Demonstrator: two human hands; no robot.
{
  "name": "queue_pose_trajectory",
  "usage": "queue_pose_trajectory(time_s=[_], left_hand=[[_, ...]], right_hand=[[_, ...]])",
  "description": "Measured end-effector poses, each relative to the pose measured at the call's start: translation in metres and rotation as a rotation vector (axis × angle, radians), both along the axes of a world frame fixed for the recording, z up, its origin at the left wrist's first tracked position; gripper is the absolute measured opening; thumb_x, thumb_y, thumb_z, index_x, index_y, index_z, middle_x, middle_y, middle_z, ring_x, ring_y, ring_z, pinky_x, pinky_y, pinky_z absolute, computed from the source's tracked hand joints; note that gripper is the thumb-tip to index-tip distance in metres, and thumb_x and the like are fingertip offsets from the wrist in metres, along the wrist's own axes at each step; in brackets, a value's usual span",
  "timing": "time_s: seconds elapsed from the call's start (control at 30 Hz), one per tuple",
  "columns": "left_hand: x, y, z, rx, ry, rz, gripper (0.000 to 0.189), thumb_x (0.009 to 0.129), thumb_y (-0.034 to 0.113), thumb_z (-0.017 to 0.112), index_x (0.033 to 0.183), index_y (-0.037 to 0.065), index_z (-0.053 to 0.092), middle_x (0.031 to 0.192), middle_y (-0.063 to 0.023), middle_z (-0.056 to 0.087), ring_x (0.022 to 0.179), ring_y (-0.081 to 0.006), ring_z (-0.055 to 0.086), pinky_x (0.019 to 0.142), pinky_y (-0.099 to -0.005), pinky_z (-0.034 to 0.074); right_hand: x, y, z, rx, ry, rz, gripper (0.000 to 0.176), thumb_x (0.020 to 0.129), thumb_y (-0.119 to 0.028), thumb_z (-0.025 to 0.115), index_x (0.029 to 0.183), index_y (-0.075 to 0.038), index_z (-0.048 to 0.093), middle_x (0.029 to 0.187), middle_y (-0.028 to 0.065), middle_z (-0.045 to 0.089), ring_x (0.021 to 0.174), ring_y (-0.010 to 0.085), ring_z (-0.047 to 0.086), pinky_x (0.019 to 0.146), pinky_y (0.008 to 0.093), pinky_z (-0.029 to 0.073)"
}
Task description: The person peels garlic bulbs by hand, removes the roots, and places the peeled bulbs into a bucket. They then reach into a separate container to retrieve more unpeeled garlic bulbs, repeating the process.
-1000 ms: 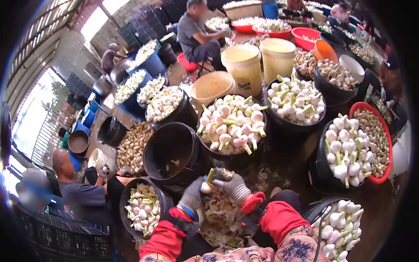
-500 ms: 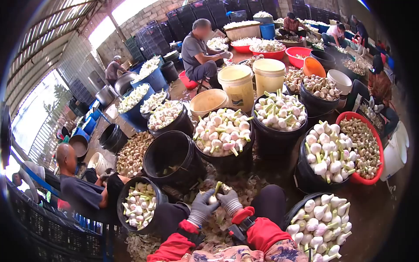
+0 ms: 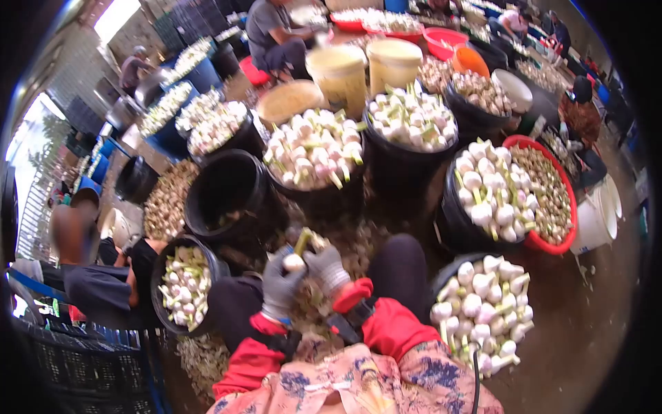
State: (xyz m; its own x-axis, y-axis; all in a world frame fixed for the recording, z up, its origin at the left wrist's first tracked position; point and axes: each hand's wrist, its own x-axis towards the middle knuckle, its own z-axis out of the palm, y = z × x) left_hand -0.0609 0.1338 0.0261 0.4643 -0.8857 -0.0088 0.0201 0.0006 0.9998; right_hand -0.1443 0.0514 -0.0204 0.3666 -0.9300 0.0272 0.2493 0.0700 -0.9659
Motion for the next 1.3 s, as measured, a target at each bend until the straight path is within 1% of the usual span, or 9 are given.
queue_pose_trajectory(time_s=[0.1,0.33,0.5,0.53,0.63,0.83,1.03,1.23,1.3], left_hand=[[0.018,0.005,0.001,-0.114,0.949,-0.182,0.049,0.081,0.017,0.063,0.125,0.003,0.046,0.095,-0.0071,0.057,0.082,-0.0158,0.057,0.068,-0.0306,0.053],[0.037,0.006,-0.005,-0.062,0.836,-0.181,0.054,0.084,0.017,0.059,0.132,0.002,0.039,0.103,-0.0067,0.055,0.083,-0.0148,0.055,0.074,-0.0307,0.053],[0.028,-0.004,-0.051,-0.091,-0.313,0.207,0.059,0.092,0.024,0.053,0.14,0.001,0.028,0.097,-0.0049,0.055,0.085,-0.0104,0.053,0.084,-0.022,0.044],[0.032,-0.007,-0.062,-0.182,-0.075,0.256,0.055,0.094,0.044,0.046,0.129,0.001,0.044,0.093,-0.005,0.054,0.083,-0.0118,0.052,0.075,-0.0244,0.044],[0.047,-0.023,-0.028,0.089,0.62,0.325,0.053,0.093,0.05,0.044,0.114,0.003,0.053,0.087,-0.0065,0.056,0.076,-0.0156,0.054,0.069,-0.0282,0.048],[0.051,-0.021,-0.036,0.052,0.83,0.056,0.042,0.093,0.042,0.047,0.105,0.002,0.054,0.09,-0.01,0.057,0.082,-0.0239,0.058,0.077,-0.0367,0.05],[0.04,-0.011,-0.039,-0.059,1.006,0.106,0.027,0.091,0.02,0.053,0.108,0.0,0.052,0.103,-0.0102,0.055,0.095,-0.0223,0.055,0.092,-0.0349,0.043],[0.023,-0.001,-0.04,0.011,0.378,0.171,0.036,0.091,0.033,0.057,0.108,0.003,0.051,0.092,-0.0051,0.053,0.084,-0.0134,0.052,0.078,-0.0295,0.048],[0.02,0.001,-0.038,0.037,-0.17,0.192,0.04,0.09,0.038,0.058,0.108,0.003,0.051,0.093,-0.0041,0.052,0.082,-0.0109,0.05,0.075,-0.0262,0.047]], right_hand=[[-0.011,-0.001,0.014,0.297,-0.208,0.276,0.041,0.081,-0.006,0.061,0.121,-0.003,0.055,0.106,0.0037,0.062,0.098,0.0119,0.056,0.086,0.0254,0.045],[-0.019,-0.004,0.045,0.433,-0.196,0.43,0.036,0.082,-0.006,0.066,0.116,0.0,0.057,0.106,0.0054,0.062,0.095,0.0117,0.058,0.084,0.0256,0.047],[-0.003,0.008,0.011,0.515,-0.166,0.328,0.027,0.078,-0.005,0.07,0.102,0.001,0.061,0.092,0.0056,0.067,0.076,0.0108,0.061,0.068,0.0241,0.051],[0.0,0.016,0.012,0.426,-0.108,0.298,0.025,0.078,-0.005,0.071,0.101,0.002,0.062,0.091,0.0046,0.067,0.078,0.01,0.061,0.07,0.0234,0.05],[0.001,0.026,0.03,0.361,-0.096,0.321,0.02,0.077,-0.005,0.071,0.095,0.002,0.065,0.09,0.0016,0.066,0.083,0.0078,0.058,0.075,0.0218,0.046],[-0.004,0.008,0.001,0.385,-0.198,0.333,0.02,0.082,-0.007,0.066,0.101,-0.003,0.062,0.093,0.0,0.064,0.081,0.0072,0.058,0.066,0.0217,0.05],[-0.013,0.003,0.03,0.383,-0.148,0.275,0.044,0.079,-0.004,0.068,0.12,-0.002,0.054,0.11,0.0067,0.061,0.101,0.0141,0.057,0.087,0.0278,0.047],[-0.004,0.012,0.016,-0.071,0.455,0.119,0.054,0.078,-0.008,0.069,0.126,0.001,0.048,0.12,0.012,0.056,0.109,0.016,0.053,0.093,0.027,0.042],[-0.004,0.015,0.025,-0.031,0.431,0.111,0.052,0.079,-0.007,0.065,0.127,0.001,0.046,0.119,0.013,0.057,0.109,0.0168,0.053,0.093,0.0268,0.042]])
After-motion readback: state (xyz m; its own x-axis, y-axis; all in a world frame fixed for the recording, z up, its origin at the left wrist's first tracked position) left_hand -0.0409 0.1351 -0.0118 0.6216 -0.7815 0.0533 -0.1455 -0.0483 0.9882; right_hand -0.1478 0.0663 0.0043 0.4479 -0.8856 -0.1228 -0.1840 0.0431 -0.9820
